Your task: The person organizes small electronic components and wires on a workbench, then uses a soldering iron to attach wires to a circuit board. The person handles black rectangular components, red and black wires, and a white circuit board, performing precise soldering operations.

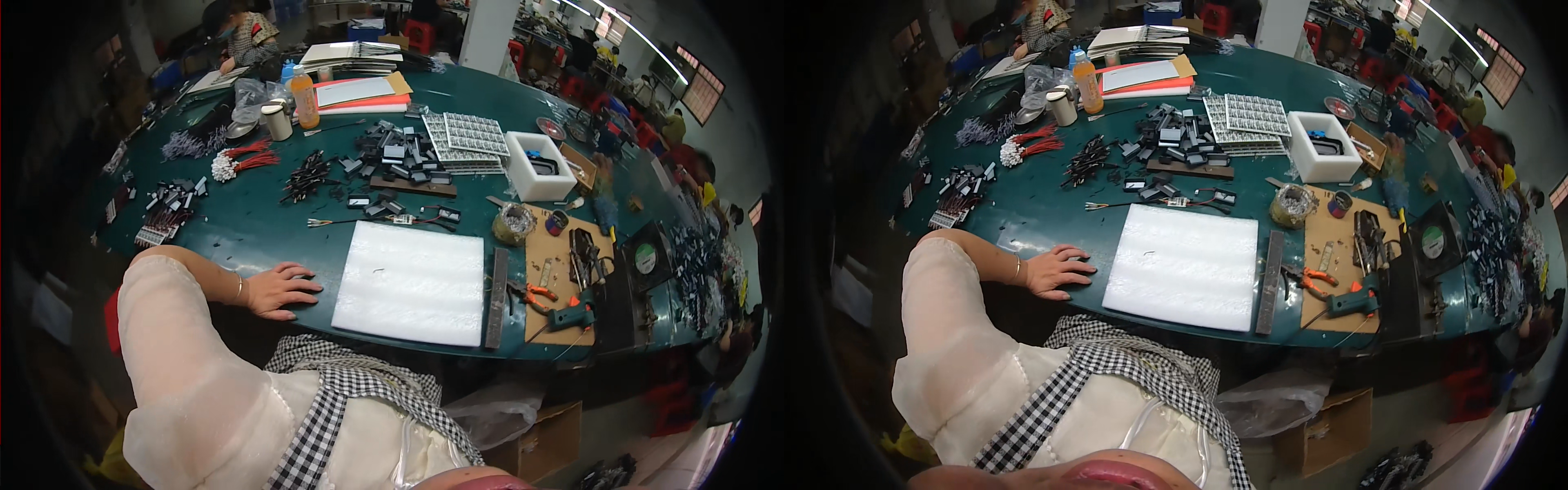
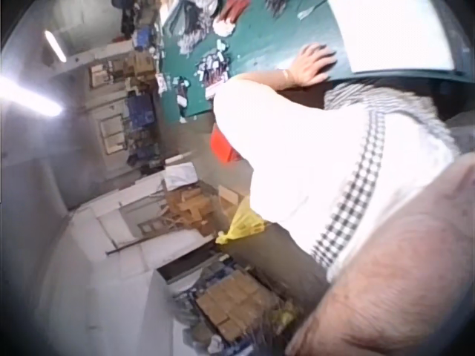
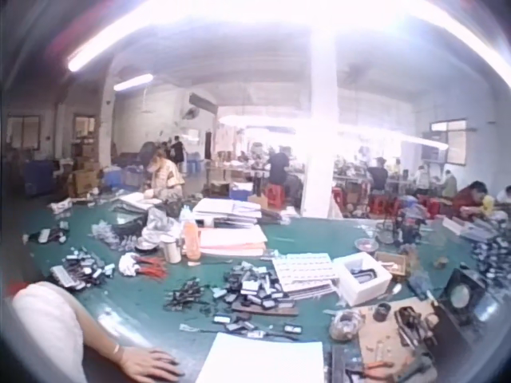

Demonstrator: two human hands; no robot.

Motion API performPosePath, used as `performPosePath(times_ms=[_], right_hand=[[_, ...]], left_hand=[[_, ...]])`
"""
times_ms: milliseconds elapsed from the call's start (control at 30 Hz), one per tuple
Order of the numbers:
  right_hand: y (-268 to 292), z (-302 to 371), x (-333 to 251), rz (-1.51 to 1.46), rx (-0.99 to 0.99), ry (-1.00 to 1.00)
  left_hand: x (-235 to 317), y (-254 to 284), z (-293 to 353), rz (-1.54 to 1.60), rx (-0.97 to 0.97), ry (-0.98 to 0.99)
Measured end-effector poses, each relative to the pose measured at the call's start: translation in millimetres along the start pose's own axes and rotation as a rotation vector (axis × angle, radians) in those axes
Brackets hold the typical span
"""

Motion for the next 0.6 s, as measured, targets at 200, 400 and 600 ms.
performPosePath(times_ms=[200, 400, 600], right_hand=[[-31.1, 39.4, 11.9, -0.080, 0.054, -0.028], [9.7, 120.7, -17.6, 0.010, 0.134, -0.055], [215.2, 222.6, -189.1, -0.452, 0.137, 0.470]], left_hand=[[-2.4, 11.4, 1.4, -0.029, 0.034, -0.016], [-1.4, 11.9, -5.4, 0.007, 0.112, 0.003], [3.4, 25.8, -1.3, 0.152, 0.403, 0.164]])
Point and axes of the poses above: each hand's wrist, its own z-axis away from the middle knuckle, its own y-axis out of the back of the hand, x = y × z, the point moved 7 cm from there along -z, towards the middle knuckle, and after that the axes turned 1 degree about y, right-handed, at the moved point
